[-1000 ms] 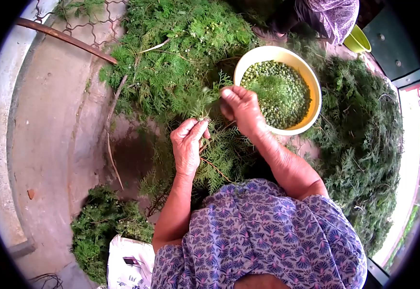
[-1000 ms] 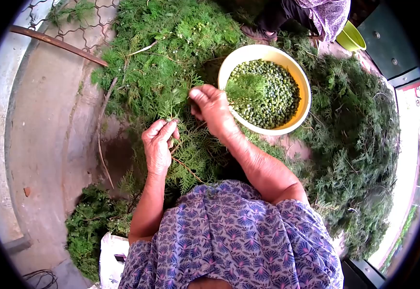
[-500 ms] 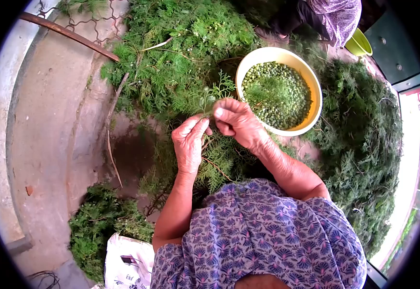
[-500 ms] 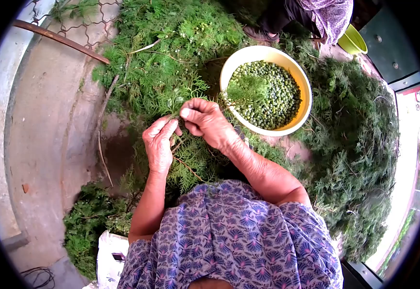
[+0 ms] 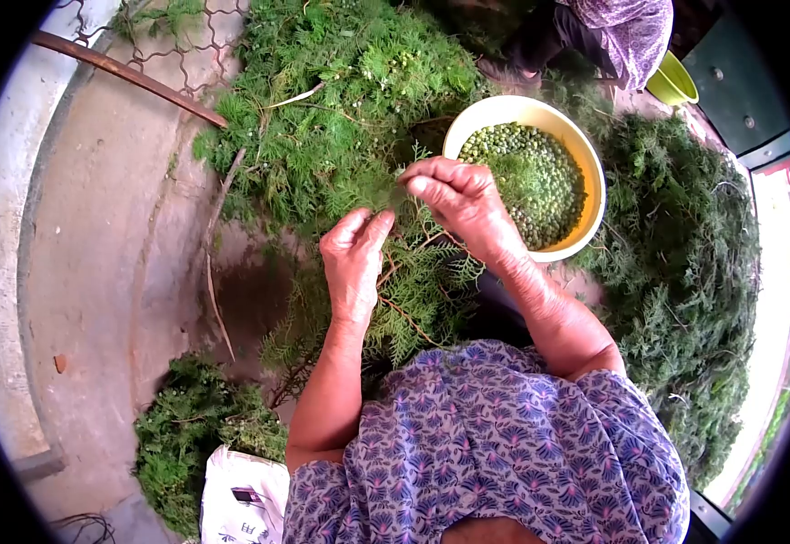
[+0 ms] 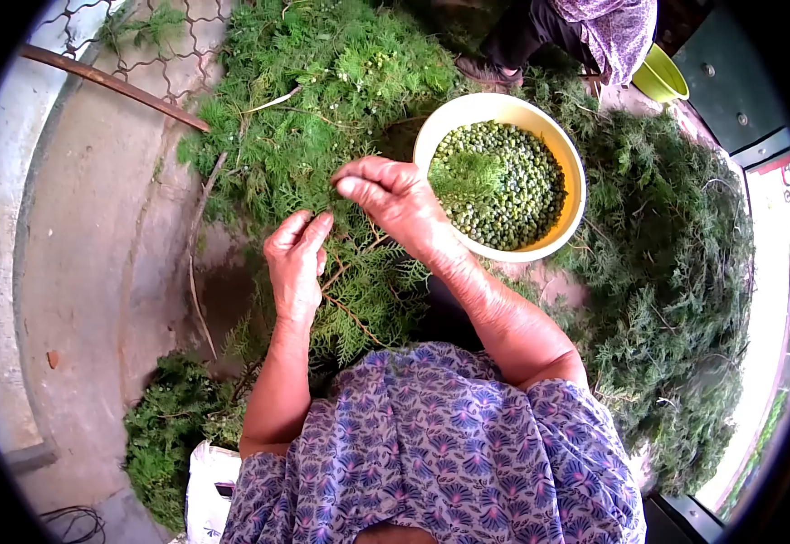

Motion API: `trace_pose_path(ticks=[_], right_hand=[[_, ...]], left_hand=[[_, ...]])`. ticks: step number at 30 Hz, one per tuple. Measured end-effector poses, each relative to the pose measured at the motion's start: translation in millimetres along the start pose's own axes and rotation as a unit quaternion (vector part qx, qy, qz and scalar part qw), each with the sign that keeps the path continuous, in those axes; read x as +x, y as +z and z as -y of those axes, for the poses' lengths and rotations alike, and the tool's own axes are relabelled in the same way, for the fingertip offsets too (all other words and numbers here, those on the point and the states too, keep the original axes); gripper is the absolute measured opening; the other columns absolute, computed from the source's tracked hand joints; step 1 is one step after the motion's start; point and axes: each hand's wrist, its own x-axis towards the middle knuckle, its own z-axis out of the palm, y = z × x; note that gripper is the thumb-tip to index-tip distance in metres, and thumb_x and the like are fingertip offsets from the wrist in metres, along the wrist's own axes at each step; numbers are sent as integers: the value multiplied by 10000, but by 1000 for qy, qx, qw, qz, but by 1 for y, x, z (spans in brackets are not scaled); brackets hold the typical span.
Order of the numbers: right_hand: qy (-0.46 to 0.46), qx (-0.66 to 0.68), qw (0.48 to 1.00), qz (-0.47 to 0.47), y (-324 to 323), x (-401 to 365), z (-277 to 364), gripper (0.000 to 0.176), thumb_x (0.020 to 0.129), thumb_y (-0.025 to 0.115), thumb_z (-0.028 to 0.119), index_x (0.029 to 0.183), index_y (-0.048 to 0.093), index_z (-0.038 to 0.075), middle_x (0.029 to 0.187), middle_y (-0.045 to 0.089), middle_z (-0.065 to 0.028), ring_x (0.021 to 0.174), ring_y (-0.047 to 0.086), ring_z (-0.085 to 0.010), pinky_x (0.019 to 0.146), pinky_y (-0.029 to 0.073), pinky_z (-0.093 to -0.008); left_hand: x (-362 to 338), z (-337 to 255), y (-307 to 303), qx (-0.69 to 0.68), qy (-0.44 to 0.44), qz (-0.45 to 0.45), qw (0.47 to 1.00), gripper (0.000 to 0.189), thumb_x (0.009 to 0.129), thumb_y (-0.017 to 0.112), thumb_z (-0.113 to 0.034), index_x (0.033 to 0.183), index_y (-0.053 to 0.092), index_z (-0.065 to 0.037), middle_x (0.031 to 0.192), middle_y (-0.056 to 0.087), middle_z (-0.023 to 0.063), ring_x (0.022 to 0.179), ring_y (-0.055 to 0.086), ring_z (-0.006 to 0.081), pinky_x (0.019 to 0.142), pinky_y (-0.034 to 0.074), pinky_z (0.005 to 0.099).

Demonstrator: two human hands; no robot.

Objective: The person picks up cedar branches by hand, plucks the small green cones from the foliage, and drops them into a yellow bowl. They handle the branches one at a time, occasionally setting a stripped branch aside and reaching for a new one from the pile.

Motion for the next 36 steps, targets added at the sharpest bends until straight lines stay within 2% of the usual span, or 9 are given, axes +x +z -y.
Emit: trace_pose_path(ticks=[2, 8, 15, 17, 18, 20, 25, 30, 36], right_hand=[[-119, -104, 987, 23, 4, 7, -17, 177, 836, 625, 119, 979, 622, 13, 739, 608, -26, 649, 533, -80, 598, 463, -253], [-46, -129, 990, 20, 8, 0, -8, 189, 811, 637, 96, 974, 616, 3, 773, 632, -86, 706, 566, -103, 664, 480, -279], [-115, -170, 977, 53, 3, -1, -13, 170, 831, 622, 112, 958, 622, -1, 722, 618, -60, 655, 560, -102, 625, 479, -269], [93, 16, 995, 31, 8, -5, 2, 148, 855, 604, 139, 928, 638, 15, 684, 597, -31, 562, 530, -95, 516, 436, -238], [128, 58, 990, 33, 1, -4, 3, 134, 868, 590, 158, 919, 636, 42, 641, 566, -12, 474, 469, -77, 410, 344, -208], [82, 356, 930, 36, -11, 2, -12, 119, 871, 584, 163, 927, 621, 65, 638, 551, -11, 428, 424, -66, 362, 275, -197], [107, 423, 900, -3, -21, 2, -16, 118, 869, 556, 80, 983, 566, 52, 846, 596, -55, 530, 515, -96, 384, 331, -190], [153, 270, 951, 4, -1, 6, -15, 280, 874, 579, 290, 975, 627, 33, 630, 537, -6, 429, 422, -73, 368, 287, -205], [234, 253, 938, 24, 7, 13, -7, 338, 825, 631, 368, 951, 643, 54, 551, 498, 22, 415, 398, -61, 365, 265, -211]], left_hand=[[2, 0, 3, 0, 6, -1, 1000, 70, 817, 647, -65, 854, 633, -7, 625, 431, -97, 521, 312, -7, 440, 231, 179], [4, 2, 3, 41, 81, 28, 996, 165, 808, 644, -42, 682, 537, -38, 578, 422, -76, 448, 323, 1, 375, 242, 189], [-2, -6, 2, 52, 68, 66, 994, 161, 800, 638, -37, 665, 551, -25, 609, 541, -3, 465, 368, 32, 416, 259, 190], [-1, -1, -2, 33, 62, 75, 995, 123, 795, 637, -31, 692, 572, -17, 631, 572, 19, 472, 383, 38, 424, 273, 190], [-1, 1, -3, 0, 65, 66, 996, 78, 792, 634, -23, 728, 591, -16, 647, 585, 30, 477, 395, 42, 431, 282, 190], [1, 1, -6, -33, 70, 55, 995, 33, 789, 631, -15, 764, 611, -14, 664, 598, 41, 482, 407, 46, 437, 290, 189], [0, -3, -9, -104, 52, 25, 993, 20, 792, 632, -22, 774, 627, -29, 675, 614, 59, 467, 432, 60, 427, 298, 188], [-2, -9, -7, -60, 49, 23, 997, 40, 796, 638, -44, 763, 638, -21, 669, 611, 47, 461, 435, 52, 415, 298, 182], [-4, -9, -12, -37, 51, 48, 997, 48, 793, 645, -51, 764, 641, -14, 657, 604, 32, 471, 450, 45, 415, 304, 179]])
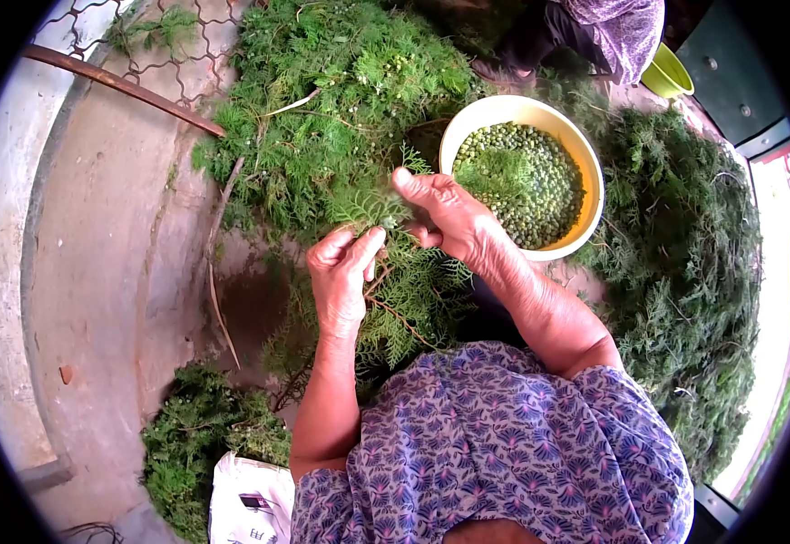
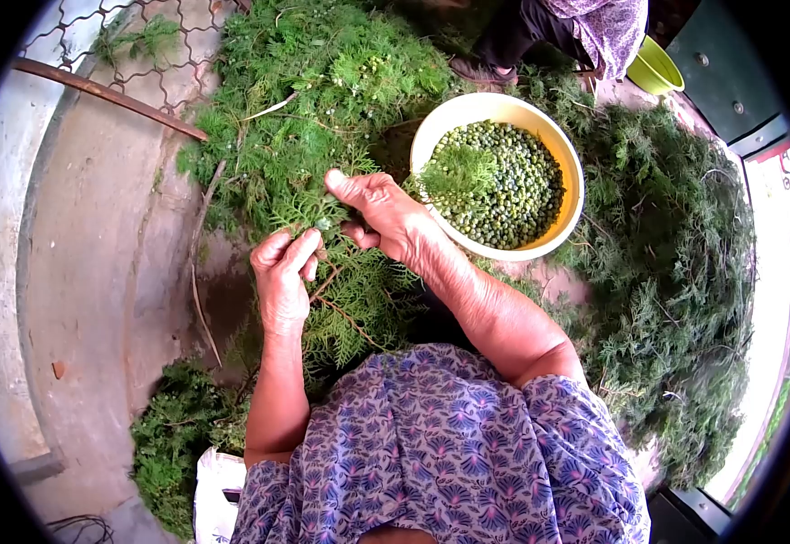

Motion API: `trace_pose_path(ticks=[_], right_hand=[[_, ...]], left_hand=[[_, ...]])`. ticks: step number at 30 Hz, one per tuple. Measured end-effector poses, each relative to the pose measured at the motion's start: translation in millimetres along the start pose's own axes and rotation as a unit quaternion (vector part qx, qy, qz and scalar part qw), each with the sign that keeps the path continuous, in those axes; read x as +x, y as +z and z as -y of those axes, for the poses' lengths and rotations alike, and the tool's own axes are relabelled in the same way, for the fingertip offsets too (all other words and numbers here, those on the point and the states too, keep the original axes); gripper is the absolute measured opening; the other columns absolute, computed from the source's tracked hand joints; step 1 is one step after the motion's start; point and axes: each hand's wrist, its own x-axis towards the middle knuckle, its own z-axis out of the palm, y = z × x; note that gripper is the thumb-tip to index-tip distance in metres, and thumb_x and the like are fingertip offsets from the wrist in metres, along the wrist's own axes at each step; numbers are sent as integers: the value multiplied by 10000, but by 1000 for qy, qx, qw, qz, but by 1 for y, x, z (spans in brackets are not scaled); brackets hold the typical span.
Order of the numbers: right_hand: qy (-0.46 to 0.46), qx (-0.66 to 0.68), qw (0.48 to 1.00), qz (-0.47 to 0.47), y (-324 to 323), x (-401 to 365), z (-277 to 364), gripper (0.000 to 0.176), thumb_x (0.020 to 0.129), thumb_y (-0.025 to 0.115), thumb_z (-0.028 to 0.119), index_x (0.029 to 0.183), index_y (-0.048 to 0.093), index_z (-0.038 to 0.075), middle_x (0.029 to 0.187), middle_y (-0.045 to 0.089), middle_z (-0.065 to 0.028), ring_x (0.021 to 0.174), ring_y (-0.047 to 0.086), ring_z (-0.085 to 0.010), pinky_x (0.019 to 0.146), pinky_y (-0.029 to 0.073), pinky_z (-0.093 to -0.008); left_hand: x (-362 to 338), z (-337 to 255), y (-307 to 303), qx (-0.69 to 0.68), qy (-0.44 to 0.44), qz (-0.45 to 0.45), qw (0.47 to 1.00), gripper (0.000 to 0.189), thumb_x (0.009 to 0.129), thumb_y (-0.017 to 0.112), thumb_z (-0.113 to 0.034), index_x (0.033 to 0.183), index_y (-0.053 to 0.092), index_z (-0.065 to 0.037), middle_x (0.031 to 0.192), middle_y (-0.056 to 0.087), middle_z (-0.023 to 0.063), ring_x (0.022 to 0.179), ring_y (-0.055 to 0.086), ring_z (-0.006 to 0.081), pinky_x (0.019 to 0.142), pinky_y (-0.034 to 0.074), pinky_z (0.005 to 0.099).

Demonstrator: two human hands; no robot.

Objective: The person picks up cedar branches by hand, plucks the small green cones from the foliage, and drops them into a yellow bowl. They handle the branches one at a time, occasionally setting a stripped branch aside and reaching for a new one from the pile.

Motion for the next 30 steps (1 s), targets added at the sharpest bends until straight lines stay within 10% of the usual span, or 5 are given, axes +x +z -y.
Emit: trace_pose_path(ticks=[4, 8, 13, 25, 30], right_hand=[[6, -32, 999, 26, -2, 5, -5, 239, 783, 693, 293, 845, 662, 64, 562, 523, 23, 442, 429, -60, 400, 309, -212], [-483, -375, 773, -167, -13, 25, -13, 153, 776, 694, 170, 782, 642, 27, 645, 562, 9, 586, 505, -104, 530, 430, -256], [-140, 1, 990, -28, -20, -3, 8, 125, 840, 629, 170, 886, 591, 60, 588, 514, 21, 453, 426, -57, 372, 285, -191], [-91, -46, 995, -4, 0, -15, -13, 155, 820, 662, 218, 790, 627, 70, 535, 493, 31, 428, 392, -52, 368, 288, -197], [-200, -236, 913, -268, -68, -36, 27, 106, 843, 607, 141, 929, 630, 82, 594, 507, 32, 481, 416, -47, 422, 335, -174]], left_hand=[[-2, 0, -1, 20, -10, -6, 1000, 27, 796, 650, -43, 775, 656, -28, 610, 561, -16, 473, 412, 24, 414, 293, 181], [-6, -1, 5, 3, 27, -17, 1000, 48, 794, 653, -50, 749, 648, -33, 613, 562, -18, 483, 415, 22, 418, 292, 182], [-5, 3, 1, -23, -3, -87, 996, 138, 796, 643, -38, 667, 594, -45, 620, 561, 1, 513, 468, 43, 418, 284, 176], [-5, 8, -7, -56, -3, -67, 996, 33, 803, 627, -50, 780, 649, -41, 629, 573, 6, 487, 416, 58, 424, 289, 206], [0, 13, -27, -93, 21, -202, 975, 36, 842, 591, -40, 817, 606, -61, 723, 627, 38, 463, 449, 44, 397, 295, 170]])
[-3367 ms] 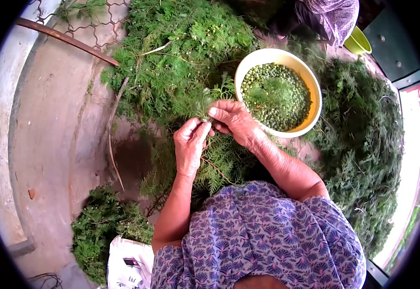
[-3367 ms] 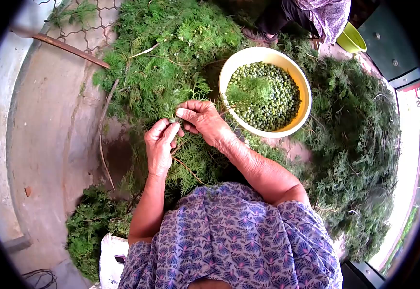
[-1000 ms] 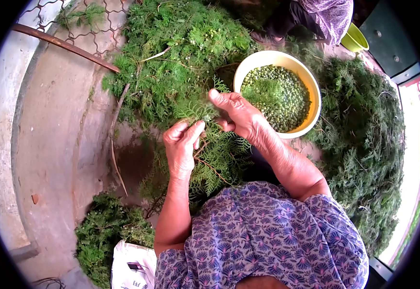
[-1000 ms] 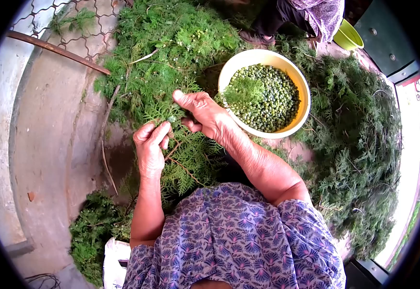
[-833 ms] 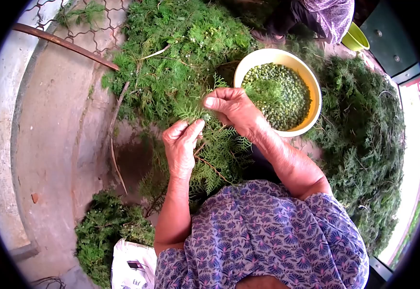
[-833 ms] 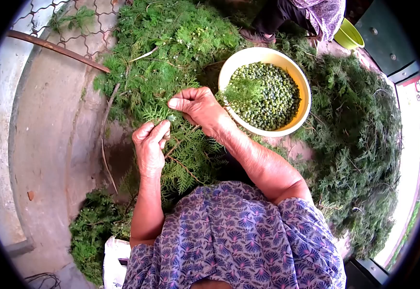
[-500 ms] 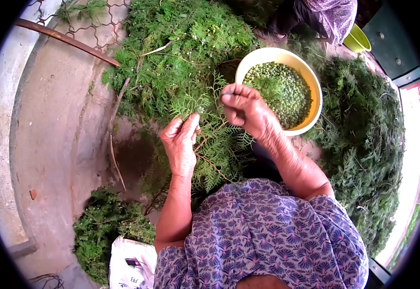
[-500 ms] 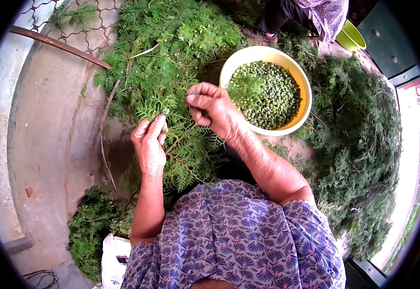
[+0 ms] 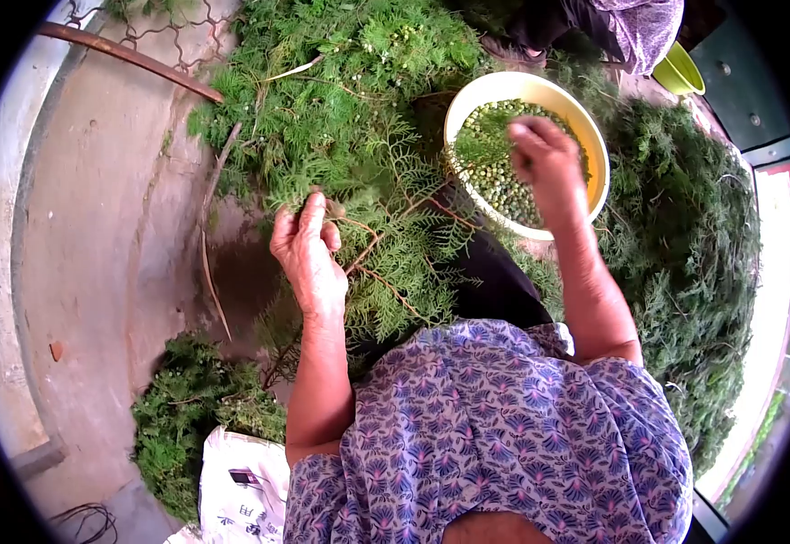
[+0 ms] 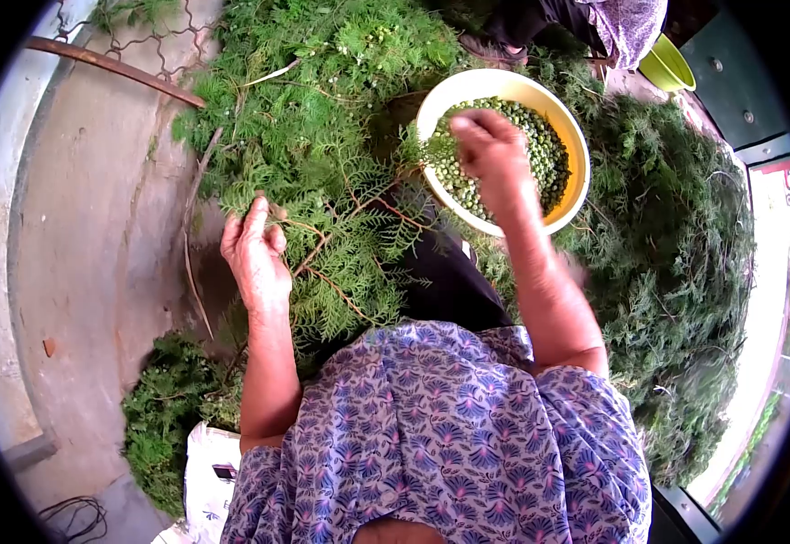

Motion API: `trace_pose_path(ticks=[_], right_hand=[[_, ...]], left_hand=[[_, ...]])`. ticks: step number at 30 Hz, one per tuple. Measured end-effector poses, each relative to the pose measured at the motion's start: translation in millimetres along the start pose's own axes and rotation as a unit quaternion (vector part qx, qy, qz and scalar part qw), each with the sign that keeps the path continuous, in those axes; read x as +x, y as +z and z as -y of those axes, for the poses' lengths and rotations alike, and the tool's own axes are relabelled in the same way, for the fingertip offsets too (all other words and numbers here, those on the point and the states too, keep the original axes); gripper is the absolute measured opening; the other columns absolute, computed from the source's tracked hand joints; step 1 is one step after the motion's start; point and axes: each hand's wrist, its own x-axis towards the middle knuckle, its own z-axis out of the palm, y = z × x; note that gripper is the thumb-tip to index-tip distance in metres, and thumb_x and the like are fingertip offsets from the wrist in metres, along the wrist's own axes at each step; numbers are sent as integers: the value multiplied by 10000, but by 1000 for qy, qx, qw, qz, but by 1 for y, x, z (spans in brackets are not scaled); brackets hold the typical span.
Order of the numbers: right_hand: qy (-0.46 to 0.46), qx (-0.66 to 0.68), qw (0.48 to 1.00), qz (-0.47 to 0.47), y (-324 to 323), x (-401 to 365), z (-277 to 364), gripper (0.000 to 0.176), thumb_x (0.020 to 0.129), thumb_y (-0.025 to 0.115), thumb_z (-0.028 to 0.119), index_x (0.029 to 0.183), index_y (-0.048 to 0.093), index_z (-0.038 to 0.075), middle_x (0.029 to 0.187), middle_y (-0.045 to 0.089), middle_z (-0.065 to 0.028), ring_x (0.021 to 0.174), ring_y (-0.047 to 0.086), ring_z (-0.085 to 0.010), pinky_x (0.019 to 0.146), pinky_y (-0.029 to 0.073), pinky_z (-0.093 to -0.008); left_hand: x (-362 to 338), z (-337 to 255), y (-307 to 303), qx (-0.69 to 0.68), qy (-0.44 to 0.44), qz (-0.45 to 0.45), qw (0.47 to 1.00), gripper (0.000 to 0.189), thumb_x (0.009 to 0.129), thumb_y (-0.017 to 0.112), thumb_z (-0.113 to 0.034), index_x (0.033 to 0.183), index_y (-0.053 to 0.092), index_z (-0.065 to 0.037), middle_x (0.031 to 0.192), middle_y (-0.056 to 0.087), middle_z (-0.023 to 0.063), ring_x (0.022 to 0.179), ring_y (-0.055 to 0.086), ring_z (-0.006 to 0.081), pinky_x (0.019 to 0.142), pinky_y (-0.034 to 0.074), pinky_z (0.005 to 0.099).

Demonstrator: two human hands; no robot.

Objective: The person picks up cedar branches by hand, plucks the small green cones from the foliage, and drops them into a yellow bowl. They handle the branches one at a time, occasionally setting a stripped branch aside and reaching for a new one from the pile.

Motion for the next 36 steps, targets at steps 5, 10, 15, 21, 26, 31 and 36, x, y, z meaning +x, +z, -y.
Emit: trace_pose_path(ticks=[5, 10, 15, 21, 26, 31, 36], right_hand=[[-159, -418, 884, -138, -99, 56, -63, 310, 770, 622, 178, 1073, 622, 112, 1156, 546, -123, 990, 557, -233, 860, 444, -386], [-242, -466, 831, -182, -63, 41, -53, 259, 801, 613, 82, 1059, 622, 86, 1149, 547, -169, 990, 581, -254, 868, 496, -356], [-80, -127, 975, 161, 42, -24, -18, 163, 806, 598, 51, 960, 649, 32, 741, 652, -81, 566, 607, -162, 539, 509, -294], [21, -257, 906, 335, 81, -42, -29, 233, 860, 554, 160, 817, 581, -67, 649, 621, -172, 496, 626, -219, 399, 485, -281], [148, -159, 904, 369, 80, -43, -25, 209, 865, 492, 126, 883, 583, -61, 608, 612, -109, 457, 607, -167, 389, 470, -260], [50, -85, 953, 288, 86, -58, -37, 147, 833, 540, 81, 849, 607, -49, 589, 599, -90, 436, 580, -138, 411, 464, -251], [-75, -72, 974, 200, 96, -73, -36, 120, 823, 590, 96, 840, 620, -19, 589, 579, -71, 426, 526, -97, 410, 441, -256]], left_hand=[[6, 9, -5, 51, 43, -58, 996, 332, 846, 553, 11, 1156, 485, -85, 731, 597, 28, 535, 503, 75, 437, 359, 184], [14, 21, -18, 214, 81, -56, 972, 331, 818, 570, 18, 1134, 575, -79, 734, 604, 25, 702, 577, 116, 551, 431, 227], [20, 25, -20, 515, 297, -56, 802, 165, 716, 589, -4, 845, 677, -56, 800, 646, 67, 782, 592, 211, 757, 442, 340], [15, 19, -10, 420, 307, 150, 841, 115, 692, 586, -27, 763, 660, -79, 783, 656, 19, 754, 577, 203, 838, 400, 348], [-3, 10, -6, 512, 316, 163, 782, 62, 691, 671, -126, 746, 680, -98, 744, 650, 7, 696, 550, 191, 822, 383, 332], [-12, 15, -13, 436, 173, 188, 863, 101, 717, 692, -99, 796, 680, -36, 768, 644, 41, 742, 549, 194, 764, 411, 318], [-22, 10, -6, 218, 46, 131, 966, 116, 774, 668, -34, 872, 671, 26, 804, 625, 39, 722, 535, 102, 644, 422, 227]])
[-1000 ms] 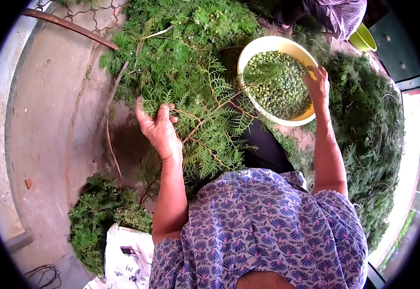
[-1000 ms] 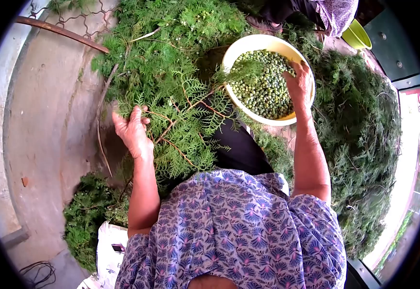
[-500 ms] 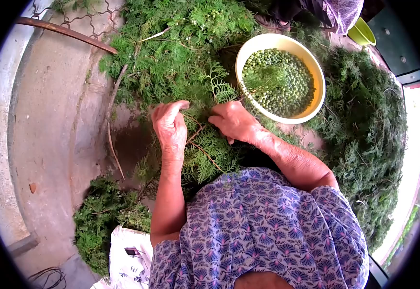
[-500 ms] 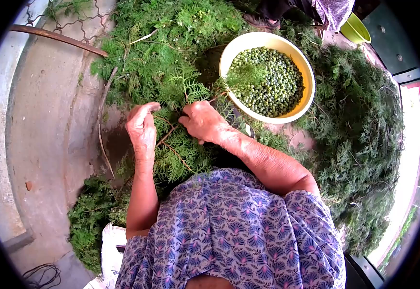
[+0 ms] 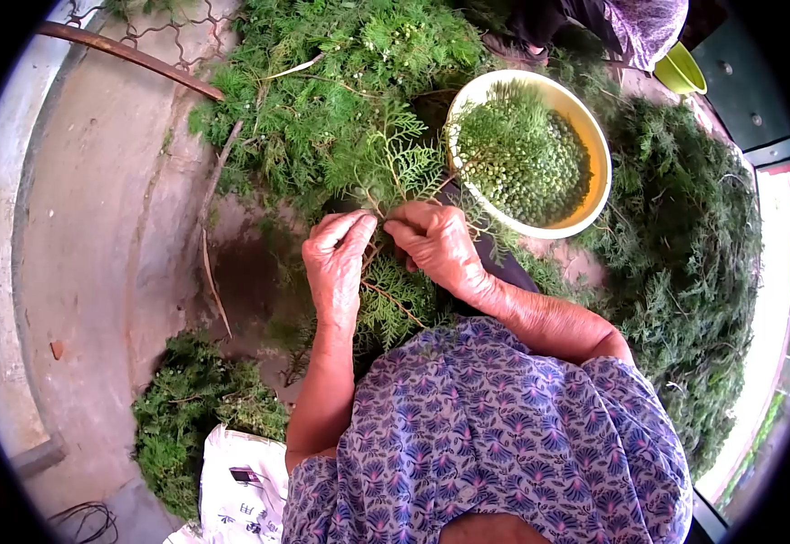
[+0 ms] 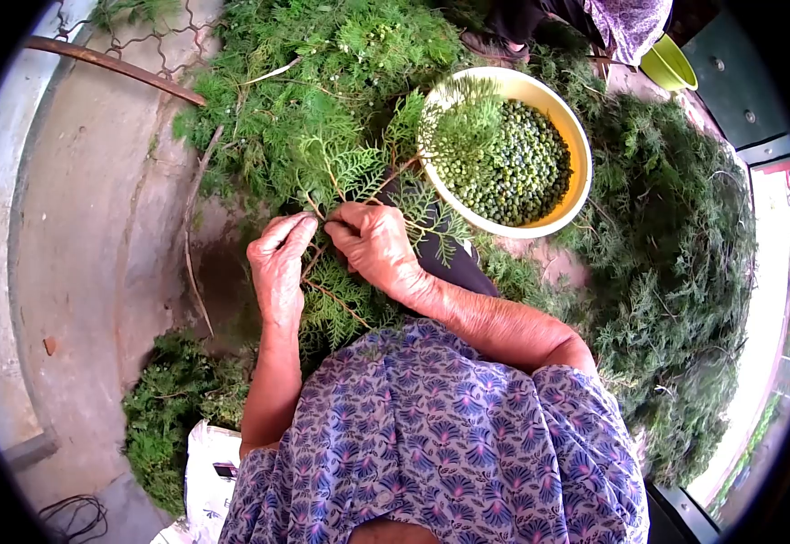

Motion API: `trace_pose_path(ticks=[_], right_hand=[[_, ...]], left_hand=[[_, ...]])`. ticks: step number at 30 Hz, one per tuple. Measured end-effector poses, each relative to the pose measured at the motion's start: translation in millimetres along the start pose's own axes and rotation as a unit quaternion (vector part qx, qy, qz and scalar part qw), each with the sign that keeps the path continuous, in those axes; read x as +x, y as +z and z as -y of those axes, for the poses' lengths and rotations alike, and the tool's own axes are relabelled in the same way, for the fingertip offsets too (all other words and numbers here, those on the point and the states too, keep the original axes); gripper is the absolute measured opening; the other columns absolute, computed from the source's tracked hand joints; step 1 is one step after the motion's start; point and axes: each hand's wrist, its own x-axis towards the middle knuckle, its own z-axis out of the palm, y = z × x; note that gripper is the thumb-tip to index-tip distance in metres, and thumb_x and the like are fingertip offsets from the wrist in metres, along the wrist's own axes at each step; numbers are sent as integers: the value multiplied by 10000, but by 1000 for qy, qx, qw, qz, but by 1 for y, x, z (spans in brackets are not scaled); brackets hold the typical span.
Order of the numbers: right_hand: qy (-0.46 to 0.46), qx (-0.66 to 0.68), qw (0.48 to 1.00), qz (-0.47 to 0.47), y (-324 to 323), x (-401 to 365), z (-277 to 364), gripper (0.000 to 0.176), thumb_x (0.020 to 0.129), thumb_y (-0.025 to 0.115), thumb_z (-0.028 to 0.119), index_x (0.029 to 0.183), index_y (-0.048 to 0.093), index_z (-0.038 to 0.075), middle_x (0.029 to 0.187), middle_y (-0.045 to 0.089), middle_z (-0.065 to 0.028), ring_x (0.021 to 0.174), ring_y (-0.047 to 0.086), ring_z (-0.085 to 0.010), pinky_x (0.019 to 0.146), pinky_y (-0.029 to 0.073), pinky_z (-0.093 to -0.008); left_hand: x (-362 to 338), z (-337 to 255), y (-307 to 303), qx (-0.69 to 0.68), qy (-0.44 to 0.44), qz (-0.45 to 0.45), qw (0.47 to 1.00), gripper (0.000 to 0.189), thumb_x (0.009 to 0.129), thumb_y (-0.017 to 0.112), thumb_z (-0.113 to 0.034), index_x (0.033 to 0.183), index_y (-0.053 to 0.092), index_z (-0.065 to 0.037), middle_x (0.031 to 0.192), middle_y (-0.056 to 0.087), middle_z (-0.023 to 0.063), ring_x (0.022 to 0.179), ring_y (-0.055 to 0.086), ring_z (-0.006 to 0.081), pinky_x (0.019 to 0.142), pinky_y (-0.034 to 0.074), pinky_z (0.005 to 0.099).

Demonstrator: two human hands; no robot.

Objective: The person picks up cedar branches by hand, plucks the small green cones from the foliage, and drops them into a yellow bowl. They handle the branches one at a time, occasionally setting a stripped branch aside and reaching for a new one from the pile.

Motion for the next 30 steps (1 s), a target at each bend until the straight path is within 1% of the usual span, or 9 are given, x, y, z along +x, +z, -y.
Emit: trace_pose_path(ticks=[4, 9, 11, 14, 16, 19, 23, 28, 30], right_hand=[[-159, -109, 981, -13, 4, 0, -1, 120, 820, 610, 67, 903, 618, -19, 636, 580, -120, 514, 560, -134, 480, 456, -279], [-175, -167, 970, -4, 2, 2, 0, 133, 792, 625, 54, 911, 623, -6, 734, 615, -177, 626, 640, -220, 547, 487, -289], [-141, -158, 977, -7, -4, 3, -1, 130, 791, 587, 112, 900, 628, 52, 681, 599, -168, 637, 603, -339, 550, 483, -387], [-138, -98, 984, -49, -16, 6, 6, 135, 787, 583, 41, 916, 624, 26, 795, 630, -160, 620, 620, -308, 566, 496, -354], [-10, -35, 999, -13, -20, 5, 17, 156, 770, 608, 20, 925, 626, 13, 855, 628, -150, 687, 625, -281, 612, 502, -331], [-243, -109, 963, -36, -16, 15, 10, 252, 727, 669, 53, 972, 620, 17, 833, 604, -149, 798, 607, -295, 694, 495, -353], [-205, -146, 967, -34, -11, 11, 7, 275, 742, 656, 95, 996, 592, 12, 872, 594, -189, 827, 587, -367, 716, 485, -386], [-194, -160, 964, -82, -10, 14, 5, 185, 757, 620, 38, 935, 627, -16, 824, 630, -168, 748, 625, -280, 660, 500, -354], [18, 32, 999, -5, -17, 13, 17, 129, 805, 579, 12, 912, 633, -36, 797, 640, -125, 652, 606, -166, 590, 498, -286]], left_hand=[[-1, -11, 9, -83, -7, -29, 996, 95, 771, 678, -21, 836, 650, 42, 782, 583, 6, 680, 493, 54, 594, 397, 198], [2, -2, 7, -31, 19, -60, 998, 116, 754, 697, -16, 835, 637, 42, 767, 569, 6, 663, 485, 52, 559, 397, 204], [1, 6, 4, 44, 46, -66, 996, 142, 743, 705, -13, 855, 634, 36, 774, 574, 22, 661, 496, 63, 560, 410, 220], [1, 18, 4, 60, 65, -76, 993, 144, 739, 706, -12, 851, 625, 27, 784, 582, 41, 658, 505, 73, 567, 421, 230], [-1, 15, 5, 57, 53, -66, 995, 141, 725, 700, 3, 834, 611, 20, 780, 582, 59, 670, 527, 118, 591, 436, 253], [2, 11, 8, 164, 150, -73, 972, 153, 691, 679, 28, 821, 602, 7, 765, 574, 83, 734, 541, 216, 649, 442, 313], [4, -1, 12, 268, 230, -28, 935, 170, 637, 691, -3, 768, 584, 1, 713, 541, 96, 705, 478, 310, 663, 387, 402], [9, 6, 14, 277, 247, -4, 929, 97, 684, 628, 49, 759, 566, 41, 710, 556, 100, 680, 512, 236, 617, 421, 333], [10, 8, 12, 227, 238, 1, 944, 89, 702, 633, 42, 764, 569, 38, 703, 555, 90, 653, 515, 178, 608, 417, 299]])
